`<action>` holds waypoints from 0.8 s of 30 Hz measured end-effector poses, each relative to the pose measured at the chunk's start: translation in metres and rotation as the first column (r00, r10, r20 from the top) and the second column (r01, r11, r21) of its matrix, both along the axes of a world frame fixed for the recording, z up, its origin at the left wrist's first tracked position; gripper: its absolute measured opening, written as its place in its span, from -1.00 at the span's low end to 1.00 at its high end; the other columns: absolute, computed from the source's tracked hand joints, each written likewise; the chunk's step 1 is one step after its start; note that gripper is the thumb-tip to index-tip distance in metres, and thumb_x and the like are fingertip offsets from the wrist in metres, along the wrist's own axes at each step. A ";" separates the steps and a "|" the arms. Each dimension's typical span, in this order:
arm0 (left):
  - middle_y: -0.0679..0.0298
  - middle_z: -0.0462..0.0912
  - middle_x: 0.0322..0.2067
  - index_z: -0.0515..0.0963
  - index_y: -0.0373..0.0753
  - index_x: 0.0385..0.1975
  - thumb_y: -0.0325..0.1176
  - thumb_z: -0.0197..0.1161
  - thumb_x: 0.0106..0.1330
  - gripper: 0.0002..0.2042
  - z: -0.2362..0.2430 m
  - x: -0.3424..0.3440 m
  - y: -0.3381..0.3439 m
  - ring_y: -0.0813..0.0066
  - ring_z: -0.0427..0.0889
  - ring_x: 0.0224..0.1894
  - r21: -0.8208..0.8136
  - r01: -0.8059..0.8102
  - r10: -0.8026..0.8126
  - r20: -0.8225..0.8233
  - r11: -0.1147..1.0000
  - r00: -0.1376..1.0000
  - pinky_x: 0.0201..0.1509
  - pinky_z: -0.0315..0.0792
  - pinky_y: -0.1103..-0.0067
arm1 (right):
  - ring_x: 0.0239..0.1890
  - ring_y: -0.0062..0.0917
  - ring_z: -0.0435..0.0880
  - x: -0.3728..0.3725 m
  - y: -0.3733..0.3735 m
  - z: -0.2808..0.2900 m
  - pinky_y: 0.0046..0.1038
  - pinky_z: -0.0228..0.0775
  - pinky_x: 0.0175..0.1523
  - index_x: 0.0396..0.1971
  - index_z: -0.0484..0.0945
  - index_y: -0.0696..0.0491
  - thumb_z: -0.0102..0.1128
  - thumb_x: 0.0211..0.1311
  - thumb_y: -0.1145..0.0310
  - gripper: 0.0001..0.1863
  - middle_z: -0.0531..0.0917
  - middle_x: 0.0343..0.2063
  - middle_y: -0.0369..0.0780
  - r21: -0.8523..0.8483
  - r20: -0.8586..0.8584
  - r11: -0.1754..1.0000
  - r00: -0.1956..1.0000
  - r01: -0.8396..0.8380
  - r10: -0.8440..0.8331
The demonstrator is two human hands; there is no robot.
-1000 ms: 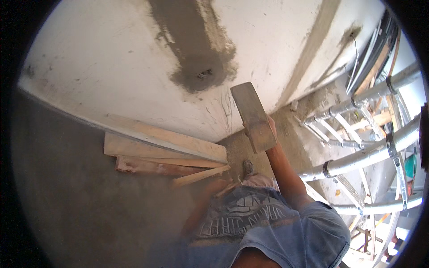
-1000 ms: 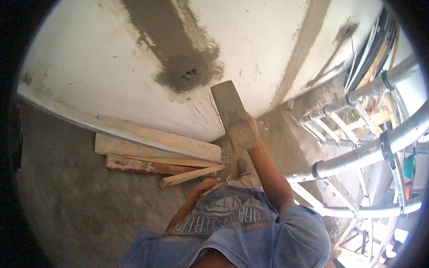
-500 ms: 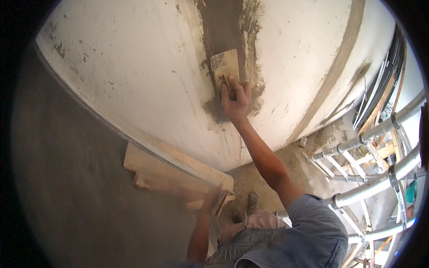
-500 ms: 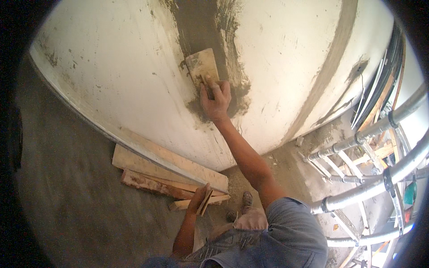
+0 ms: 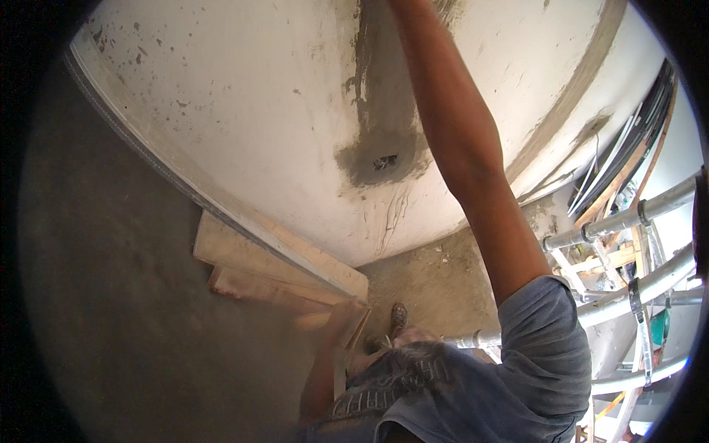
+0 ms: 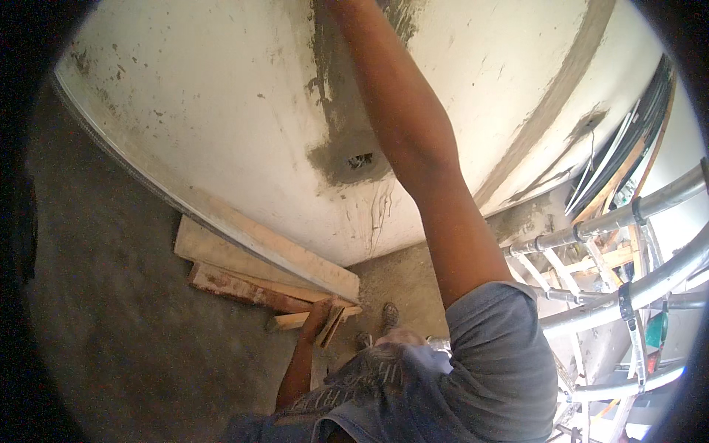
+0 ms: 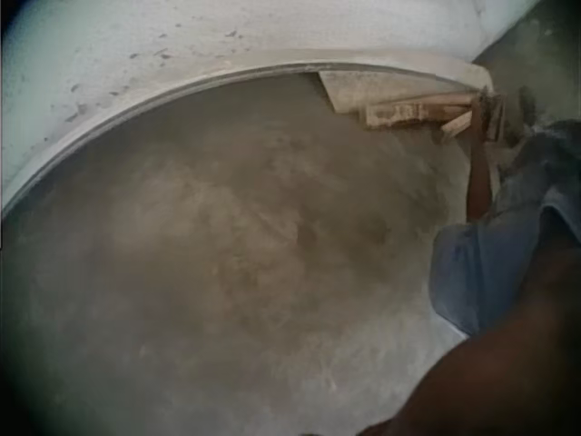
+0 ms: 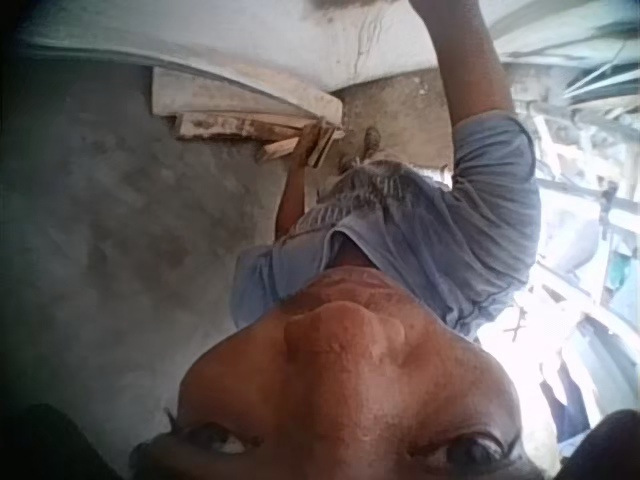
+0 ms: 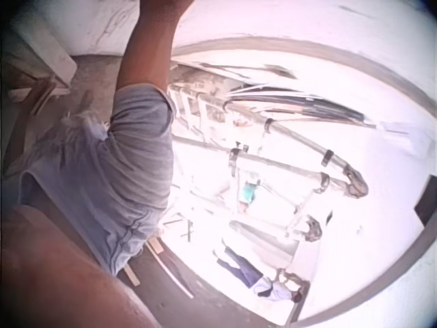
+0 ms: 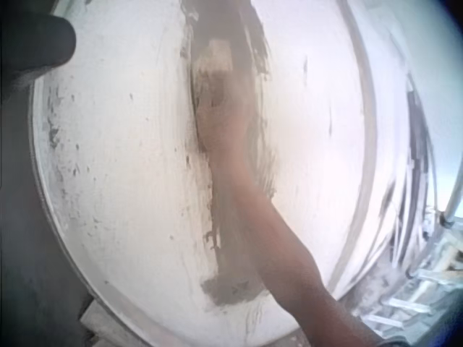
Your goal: The person applies wet plaster to a section of a wall, using a wooden trowel and a hawk. They pick up plaster from a bucket, spread it onto the wall with the trowel, and smooth the surface with their hand and the tool.
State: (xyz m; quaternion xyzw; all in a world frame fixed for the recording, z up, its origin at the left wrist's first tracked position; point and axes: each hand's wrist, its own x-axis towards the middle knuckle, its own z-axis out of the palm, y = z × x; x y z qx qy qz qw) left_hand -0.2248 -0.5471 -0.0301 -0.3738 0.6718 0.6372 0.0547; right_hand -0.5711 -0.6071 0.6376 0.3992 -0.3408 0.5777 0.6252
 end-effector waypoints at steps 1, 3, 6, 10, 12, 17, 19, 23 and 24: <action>0.06 0.65 -0.27 0.52 -0.43 -0.12 0.02 0.02 0.42 -0.50 0.004 -0.008 -0.001 0.15 0.62 -0.25 0.008 0.007 -0.007 -0.001 1.000 1.000 -0.10 0.44 0.29 | -0.12 -0.02 0.58 -0.002 0.006 -0.005 -0.16 0.40 -0.01 -0.10 0.57 0.19 0.09 0.35 0.32 -0.73 0.62 -0.20 0.08 0.089 0.066 0.995 0.997 -0.047 0.041; 0.05 0.65 -0.28 0.53 -0.43 -0.11 0.01 0.02 0.43 -0.50 0.002 -0.011 0.000 0.17 0.63 -0.23 0.026 -0.022 0.021 0.010 0.999 1.000 -0.10 0.44 0.31 | -0.07 -0.03 0.58 0.026 0.025 -0.050 -0.17 0.39 0.04 -0.08 0.57 0.17 0.07 0.35 0.33 -0.73 0.62 -0.16 0.08 0.263 0.240 0.944 0.961 -0.201 0.138; 0.18 0.60 -0.38 0.53 -0.34 -0.11 0.09 0.11 0.41 -0.50 0.004 -0.007 0.017 0.45 0.61 -0.32 -0.021 -0.068 0.064 -0.166 0.997 0.984 -0.23 0.48 0.50 | -0.44 -0.41 0.48 0.003 0.022 -0.194 -0.38 0.32 -0.36 -0.25 0.64 0.14 0.38 0.08 0.44 -0.78 0.54 -0.45 -0.20 0.183 0.225 0.983 0.973 0.000 -0.042; 0.17 0.60 -0.38 0.54 -0.34 -0.15 0.12 0.08 0.41 -0.48 0.047 0.004 0.029 0.42 0.58 -0.30 0.159 -0.145 0.150 -0.016 0.977 0.989 -0.20 0.46 0.45 | -0.38 -0.36 0.51 -0.009 0.018 -0.314 -0.39 0.40 -0.31 -0.14 0.60 0.10 0.37 0.07 0.54 -0.69 0.56 -0.30 -0.11 0.296 0.428 0.955 0.893 0.009 -0.141; 0.17 0.59 -0.39 0.54 -0.35 -0.17 0.12 0.07 0.41 -0.48 0.034 0.018 0.025 0.42 0.57 -0.32 0.155 -0.140 0.139 0.017 0.978 0.990 -0.21 0.45 0.44 | -0.37 -0.33 0.51 -0.012 0.003 -0.326 -0.36 0.40 -0.28 -0.13 0.60 0.12 0.35 0.08 0.55 -0.69 0.56 -0.29 -0.10 0.296 0.436 0.955 0.884 0.034 -0.167; 0.18 0.57 -0.41 0.53 -0.35 -0.22 0.13 0.04 0.42 -0.47 0.033 0.023 0.011 0.43 0.53 -0.34 0.128 -0.138 0.136 0.029 0.982 0.990 -0.23 0.42 0.43 | -0.34 -0.34 0.50 -0.033 -0.020 -0.202 -0.32 0.33 -0.28 -0.28 0.57 0.19 0.36 0.11 0.44 -0.79 0.54 -0.43 -0.16 0.157 0.199 0.965 0.950 0.210 -0.239; 0.19 0.56 -0.41 0.53 -0.35 -0.24 0.14 0.03 0.42 -0.46 0.043 0.019 0.007 0.43 0.51 -0.35 0.097 -0.153 0.150 0.034 0.984 0.988 -0.23 0.41 0.42 | -0.01 -0.06 0.57 -0.018 -0.031 -0.143 -0.21 0.39 0.06 -0.04 0.56 0.17 0.07 0.34 0.34 -0.71 0.62 -0.12 0.07 0.214 0.310 0.971 0.950 -0.106 0.035; 0.19 0.54 -0.43 0.52 -0.36 -0.28 0.15 0.01 0.43 -0.45 0.043 -0.005 0.007 0.44 0.47 -0.38 0.064 -0.127 0.126 0.031 0.990 0.992 -0.24 0.39 0.41 | -0.03 -0.15 0.59 -0.006 -0.016 -0.085 -0.23 0.40 0.05 -0.03 0.55 0.17 0.06 0.32 0.37 -0.71 0.63 -0.14 0.04 0.235 0.342 0.966 0.939 -0.106 0.020; 0.19 0.54 -0.43 0.52 -0.36 -0.29 0.15 0.00 0.43 -0.45 0.043 -0.012 0.007 0.44 0.47 -0.38 0.059 -0.108 0.107 0.025 0.992 0.994 -0.25 0.38 0.40 | -0.04 -0.17 0.59 -0.036 -0.018 -0.107 -0.24 0.40 0.04 -0.05 0.55 0.18 0.07 0.31 0.38 -0.72 0.63 -0.15 0.03 0.201 0.293 0.966 0.951 -0.163 0.100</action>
